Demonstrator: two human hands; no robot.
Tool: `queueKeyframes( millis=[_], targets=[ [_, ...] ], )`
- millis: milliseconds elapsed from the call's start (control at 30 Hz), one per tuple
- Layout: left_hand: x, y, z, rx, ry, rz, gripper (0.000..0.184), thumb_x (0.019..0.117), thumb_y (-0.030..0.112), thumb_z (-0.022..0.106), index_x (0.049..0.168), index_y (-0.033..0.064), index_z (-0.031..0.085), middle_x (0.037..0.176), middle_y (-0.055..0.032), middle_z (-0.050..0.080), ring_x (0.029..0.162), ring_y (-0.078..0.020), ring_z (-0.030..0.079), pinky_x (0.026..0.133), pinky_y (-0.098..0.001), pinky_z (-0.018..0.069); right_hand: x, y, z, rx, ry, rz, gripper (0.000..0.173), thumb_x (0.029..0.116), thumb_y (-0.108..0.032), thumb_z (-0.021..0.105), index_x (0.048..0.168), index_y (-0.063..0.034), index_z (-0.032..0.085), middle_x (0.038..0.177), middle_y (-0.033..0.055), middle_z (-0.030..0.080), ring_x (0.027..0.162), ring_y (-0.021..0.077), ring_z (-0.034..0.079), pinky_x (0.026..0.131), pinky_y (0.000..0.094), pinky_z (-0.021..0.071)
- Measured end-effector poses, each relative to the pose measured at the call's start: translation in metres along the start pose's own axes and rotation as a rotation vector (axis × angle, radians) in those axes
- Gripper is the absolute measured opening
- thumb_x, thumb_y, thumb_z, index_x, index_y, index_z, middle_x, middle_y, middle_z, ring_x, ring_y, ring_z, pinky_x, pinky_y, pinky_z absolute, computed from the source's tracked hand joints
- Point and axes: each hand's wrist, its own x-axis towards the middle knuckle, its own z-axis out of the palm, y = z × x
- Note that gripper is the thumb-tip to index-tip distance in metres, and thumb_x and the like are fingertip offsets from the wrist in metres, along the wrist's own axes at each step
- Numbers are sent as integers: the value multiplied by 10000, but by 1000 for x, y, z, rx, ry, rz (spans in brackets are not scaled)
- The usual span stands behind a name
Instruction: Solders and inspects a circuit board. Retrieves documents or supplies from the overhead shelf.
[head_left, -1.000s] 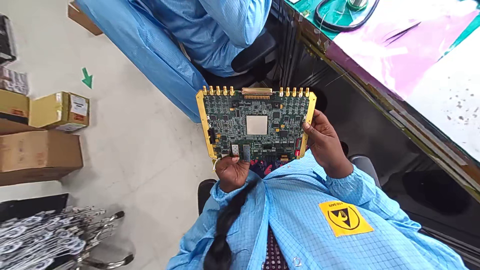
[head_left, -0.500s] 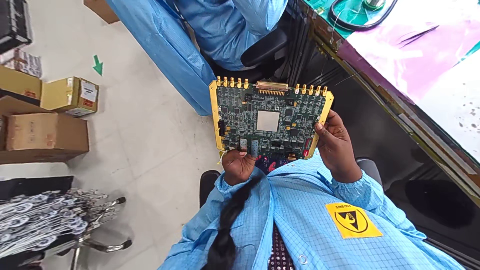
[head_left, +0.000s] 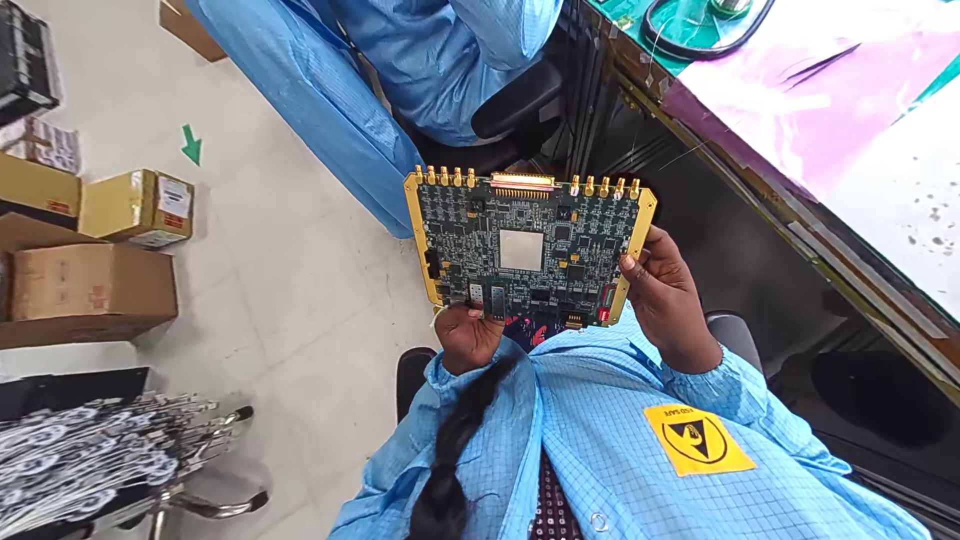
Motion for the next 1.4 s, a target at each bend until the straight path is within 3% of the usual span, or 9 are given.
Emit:
queueKeyframes(
  millis=[667, 1200, 1400],
  targets=[
    [2, 3, -2, 38, -52, -10, 208, 885, 30, 645, 1050, 18, 771, 1040, -131, 770, 995, -222, 750, 904, -386, 606, -1, 1, 0, 18, -55, -39, 298, 1049, -45, 535, 1307, -193, 553, 1100, -77, 738, 1002, 33, 712, 913, 231, 590],
    [4, 2, -2, 40, 20, -46, 197, 871, 47, 650, 1019, 0, 770, 1022, -151, 771, 977, -238, 756, 875, -395, 615, -1, 0, -2, 19, -70, -12, 308, 1043, -36, 544, 1317, -175, 532, 1105, -84, 725, 987, 16, 704, 892, 215, 588],
    [3, 1, 13, 193, 75, 25, 180, 841, 87, 696, 998, 80, 784, 993, -84, 776, 941, -180, 751, 847, -361, 619, 7, 11, -8, 23, 45, 57, 302, 1057, -89, 490, 1327, -218, 528, 1087, -85, 716, 966, 45, 709, 855, 260, 612]
  ],
)
